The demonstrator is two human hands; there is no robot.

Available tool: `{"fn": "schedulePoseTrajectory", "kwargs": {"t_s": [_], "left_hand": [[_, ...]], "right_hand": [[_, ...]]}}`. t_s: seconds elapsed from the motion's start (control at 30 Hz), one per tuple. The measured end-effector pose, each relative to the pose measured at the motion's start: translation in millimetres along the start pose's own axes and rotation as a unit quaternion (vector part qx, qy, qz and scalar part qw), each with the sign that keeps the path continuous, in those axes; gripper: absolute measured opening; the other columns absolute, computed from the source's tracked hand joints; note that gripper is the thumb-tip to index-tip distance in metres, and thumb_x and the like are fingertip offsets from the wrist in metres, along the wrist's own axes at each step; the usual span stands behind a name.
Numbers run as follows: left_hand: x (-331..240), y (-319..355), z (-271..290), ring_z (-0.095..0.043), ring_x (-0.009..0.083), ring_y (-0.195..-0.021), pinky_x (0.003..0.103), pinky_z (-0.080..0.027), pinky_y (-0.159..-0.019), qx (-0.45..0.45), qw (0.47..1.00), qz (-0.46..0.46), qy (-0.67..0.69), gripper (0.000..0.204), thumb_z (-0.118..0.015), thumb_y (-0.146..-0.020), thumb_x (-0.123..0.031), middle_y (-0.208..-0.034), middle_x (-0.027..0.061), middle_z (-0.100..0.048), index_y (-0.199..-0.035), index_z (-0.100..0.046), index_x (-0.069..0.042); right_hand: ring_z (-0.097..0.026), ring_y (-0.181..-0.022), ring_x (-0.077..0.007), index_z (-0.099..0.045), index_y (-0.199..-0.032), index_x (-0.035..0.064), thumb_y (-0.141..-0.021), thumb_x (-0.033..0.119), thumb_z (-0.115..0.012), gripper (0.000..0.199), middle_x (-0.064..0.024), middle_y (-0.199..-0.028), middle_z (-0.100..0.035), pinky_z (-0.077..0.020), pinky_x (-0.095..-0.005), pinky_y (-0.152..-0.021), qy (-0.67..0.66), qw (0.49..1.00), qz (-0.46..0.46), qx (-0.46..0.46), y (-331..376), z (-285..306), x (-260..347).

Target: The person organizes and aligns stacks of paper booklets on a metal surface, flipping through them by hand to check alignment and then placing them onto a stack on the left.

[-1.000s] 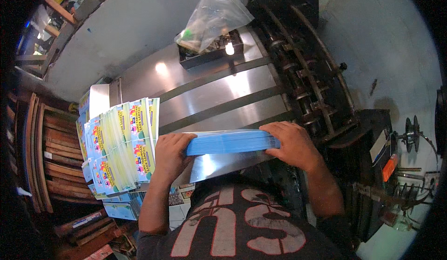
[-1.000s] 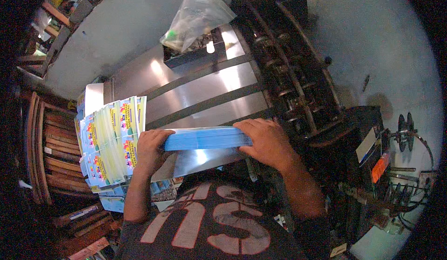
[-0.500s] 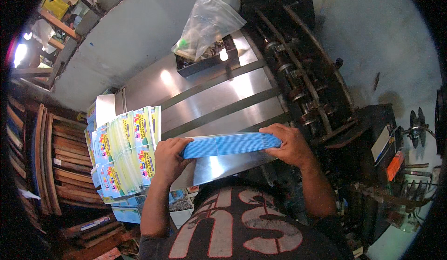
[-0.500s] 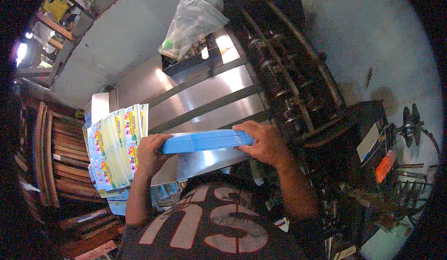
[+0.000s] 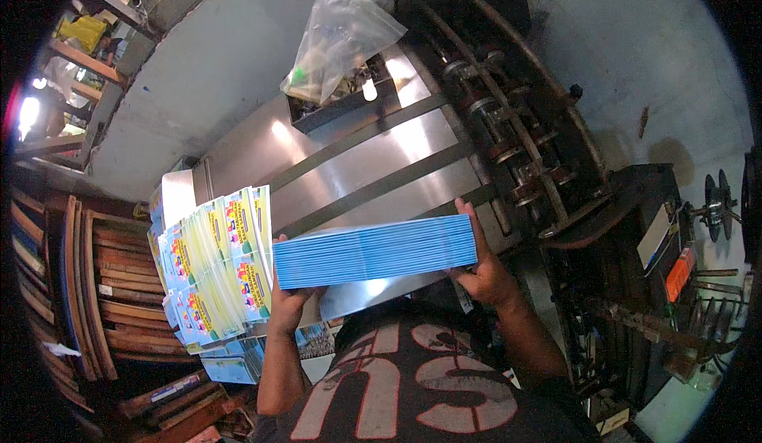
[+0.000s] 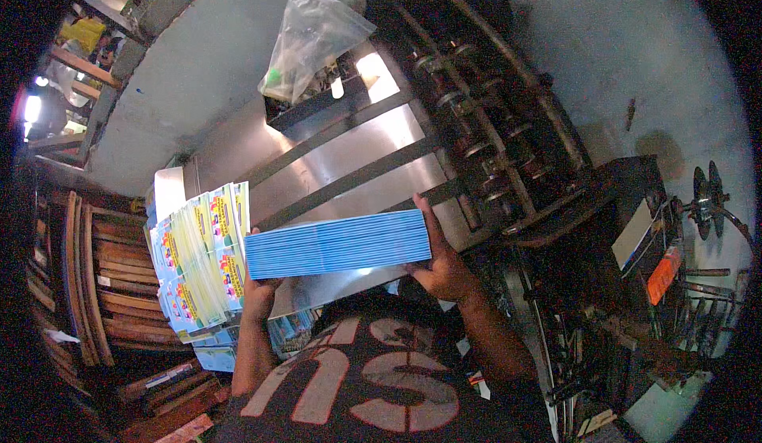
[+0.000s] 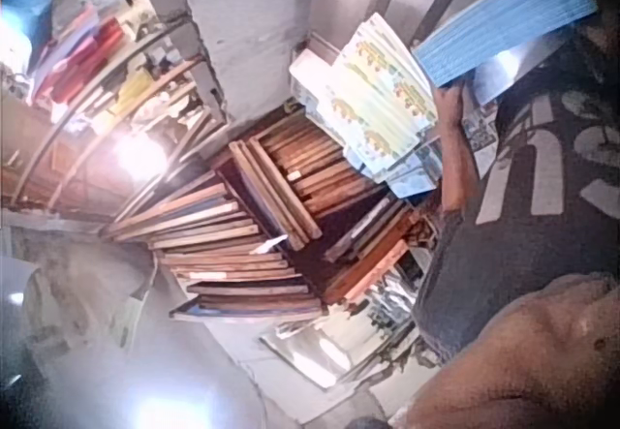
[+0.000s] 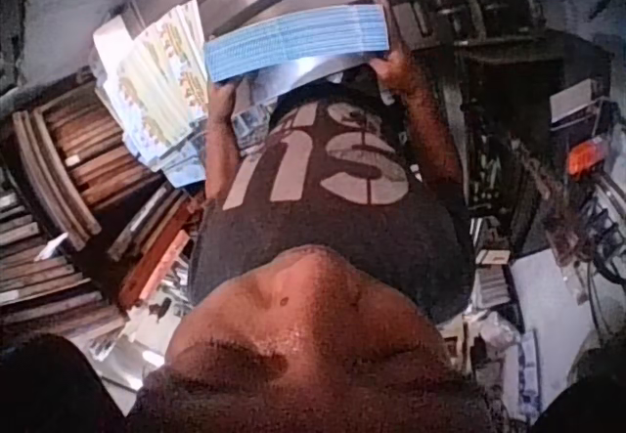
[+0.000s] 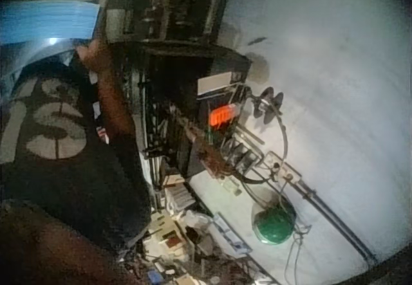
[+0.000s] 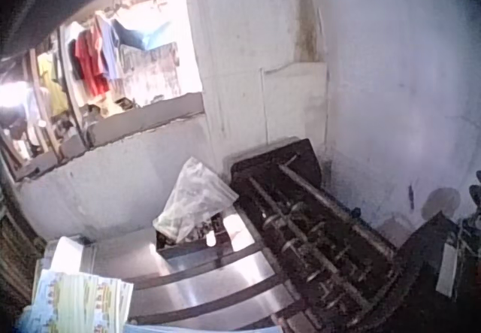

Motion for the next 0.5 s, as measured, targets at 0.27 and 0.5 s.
{"fn": "schedulePoseTrajectory", "kwargs": {"t_s": [0.27,0.5], "left_hand": [[6,-7,5,-0.054,0.0247,-0.12,0.039,-0.045,-0.102,-0.032,0.999,-0.005,0.016,0.086,-0.077,-0.076,-0.001,-0.133,0.0113,-0.051,-0.148,-0.03,-0.004],[-74,-115,-47,-0.061,0.0207,-0.107,0.036,-0.049,-0.095,0.123,0.988,-0.074,-0.052,0.062,-0.076,-0.081,-0.009,-0.119,0.0096,-0.061,-0.135,-0.046,-0.001]], "right_hand": [[-0.045,-0.13,-0.028,-0.029,-0.147,0.0059,-0.08,0.0,-0.073,0.08,-0.0168,-0.143,-0.044,-0.0386,-0.0415,-0.108,-0.003,0.998,-0.039,-0.042,1,4,-16],[-0.061,-0.106,-0.0227,-0.053,-0.124,0.0012,-0.083,0.004,-0.074,0.046,-0.0118,-0.114,-0.063,-0.0491,-0.0396,-0.092,-0.089,0.967,-0.18,-0.159,35,5,-10]]}}
Point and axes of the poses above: each hand's wrist, its own y-axis away from the middle knuckle, its own z-axis out of the back of the hand, x = y × z, the point moved 3 cm from there along -y, towards the middle knuckle
